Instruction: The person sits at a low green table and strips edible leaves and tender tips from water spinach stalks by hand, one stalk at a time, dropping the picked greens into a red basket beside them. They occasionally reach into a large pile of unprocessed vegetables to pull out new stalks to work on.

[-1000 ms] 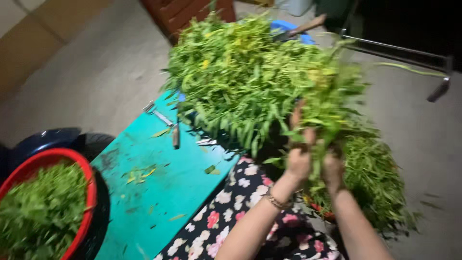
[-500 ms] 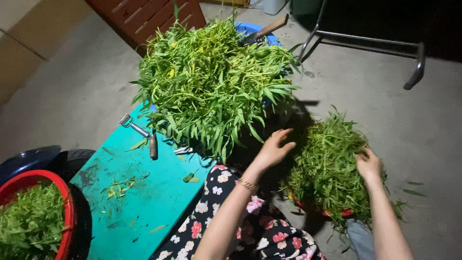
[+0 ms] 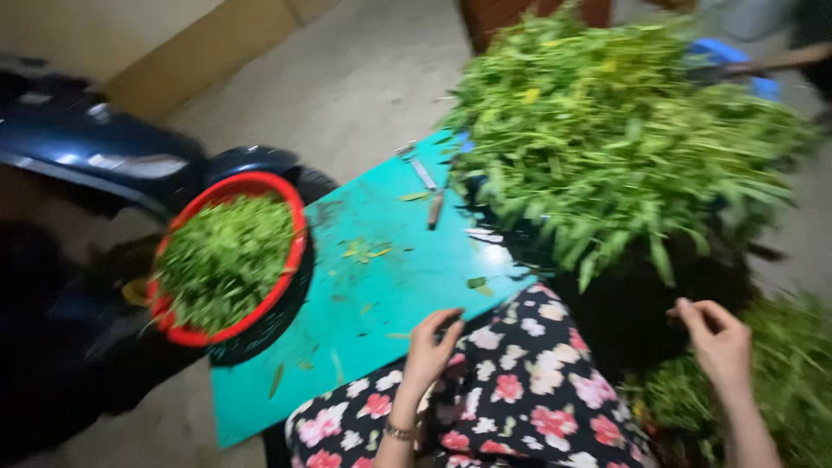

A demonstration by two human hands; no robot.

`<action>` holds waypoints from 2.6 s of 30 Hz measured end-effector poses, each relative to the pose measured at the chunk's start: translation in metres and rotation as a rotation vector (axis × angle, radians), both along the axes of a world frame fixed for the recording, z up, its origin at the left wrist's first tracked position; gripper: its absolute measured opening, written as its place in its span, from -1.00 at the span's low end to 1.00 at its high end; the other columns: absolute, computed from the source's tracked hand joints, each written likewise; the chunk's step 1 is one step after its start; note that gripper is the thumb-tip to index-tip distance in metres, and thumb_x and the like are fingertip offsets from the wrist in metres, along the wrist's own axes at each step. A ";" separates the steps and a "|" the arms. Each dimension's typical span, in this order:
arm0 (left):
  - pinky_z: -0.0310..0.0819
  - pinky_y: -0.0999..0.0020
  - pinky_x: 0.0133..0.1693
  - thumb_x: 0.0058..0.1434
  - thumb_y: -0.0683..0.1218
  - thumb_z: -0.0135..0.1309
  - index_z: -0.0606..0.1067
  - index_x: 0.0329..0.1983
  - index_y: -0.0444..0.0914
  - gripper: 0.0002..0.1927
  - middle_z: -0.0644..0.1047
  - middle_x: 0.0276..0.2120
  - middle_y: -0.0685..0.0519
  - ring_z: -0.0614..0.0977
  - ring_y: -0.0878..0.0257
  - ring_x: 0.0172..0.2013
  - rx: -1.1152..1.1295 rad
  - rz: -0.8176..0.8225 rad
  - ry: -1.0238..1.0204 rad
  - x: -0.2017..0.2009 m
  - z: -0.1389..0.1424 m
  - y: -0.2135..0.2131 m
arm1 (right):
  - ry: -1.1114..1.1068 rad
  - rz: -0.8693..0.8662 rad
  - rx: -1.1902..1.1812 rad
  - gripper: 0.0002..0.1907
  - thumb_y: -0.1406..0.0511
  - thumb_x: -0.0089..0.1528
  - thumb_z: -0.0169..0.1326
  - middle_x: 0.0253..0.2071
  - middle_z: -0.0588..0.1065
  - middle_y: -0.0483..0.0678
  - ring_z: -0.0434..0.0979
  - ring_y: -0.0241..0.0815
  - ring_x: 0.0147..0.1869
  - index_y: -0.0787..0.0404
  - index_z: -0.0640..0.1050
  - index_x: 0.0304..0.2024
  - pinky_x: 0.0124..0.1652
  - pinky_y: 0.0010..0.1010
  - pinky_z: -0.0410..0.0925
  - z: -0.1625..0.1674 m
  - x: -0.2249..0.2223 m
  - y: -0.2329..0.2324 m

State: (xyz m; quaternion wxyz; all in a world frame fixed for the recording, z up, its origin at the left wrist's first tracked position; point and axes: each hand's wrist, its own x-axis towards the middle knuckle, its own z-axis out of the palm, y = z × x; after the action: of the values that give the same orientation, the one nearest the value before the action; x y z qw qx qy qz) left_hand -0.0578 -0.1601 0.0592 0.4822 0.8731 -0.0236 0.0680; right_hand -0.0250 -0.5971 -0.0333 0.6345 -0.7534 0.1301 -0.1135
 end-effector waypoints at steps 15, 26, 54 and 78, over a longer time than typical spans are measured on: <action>0.45 0.11 -0.19 0.14 0.09 0.22 0.53 -0.34 -0.20 -0.72 0.57 -0.38 0.04 0.62 0.08 -0.25 0.527 0.865 0.106 -0.187 -0.046 0.186 | -0.011 0.682 -0.869 -0.55 0.16 -0.02 0.36 -0.11 0.49 0.09 0.54 0.19 -0.04 0.17 0.57 -0.14 -0.12 -0.04 0.41 0.029 0.114 0.267; 0.44 0.09 -0.20 0.21 0.10 0.16 0.53 -0.25 -0.18 -0.73 0.60 -0.32 0.03 0.66 0.06 -0.26 0.594 1.184 0.413 -0.278 -0.095 0.248 | -0.025 0.775 -0.739 -0.80 0.21 0.18 0.19 -0.07 0.59 0.08 0.60 0.12 0.09 0.14 0.61 -0.19 0.07 -0.17 0.45 0.009 0.128 0.346; 0.48 0.00 -0.14 0.18 -0.13 0.20 0.51 -0.11 -0.25 -0.77 0.57 -0.17 -0.11 0.59 -0.17 -0.13 0.269 0.420 0.063 0.056 -0.117 0.178 | -0.341 0.278 -0.969 -0.45 0.09 0.28 0.08 0.34 0.24 0.35 0.29 0.36 0.38 0.16 0.39 0.27 0.26 0.11 0.17 0.045 0.272 0.461; 0.11 -0.05 0.26 0.12 0.11 0.29 0.44 0.29 -0.08 -0.35 0.23 0.33 -0.19 0.18 -0.11 0.37 0.427 0.656 0.348 0.014 -0.037 0.236 | -0.686 1.451 -0.651 -0.57 0.11 0.27 0.11 0.26 0.46 -0.04 0.35 -0.02 0.43 0.13 0.55 0.14 0.38 -0.04 0.10 0.001 0.204 0.508</action>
State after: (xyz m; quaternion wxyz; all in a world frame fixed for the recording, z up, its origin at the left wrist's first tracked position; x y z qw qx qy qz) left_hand -0.0435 0.0760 0.0225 0.2404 0.9130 0.3235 0.0632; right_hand 0.1795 -0.0891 -0.0321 0.3072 -0.7185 -0.6204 0.0667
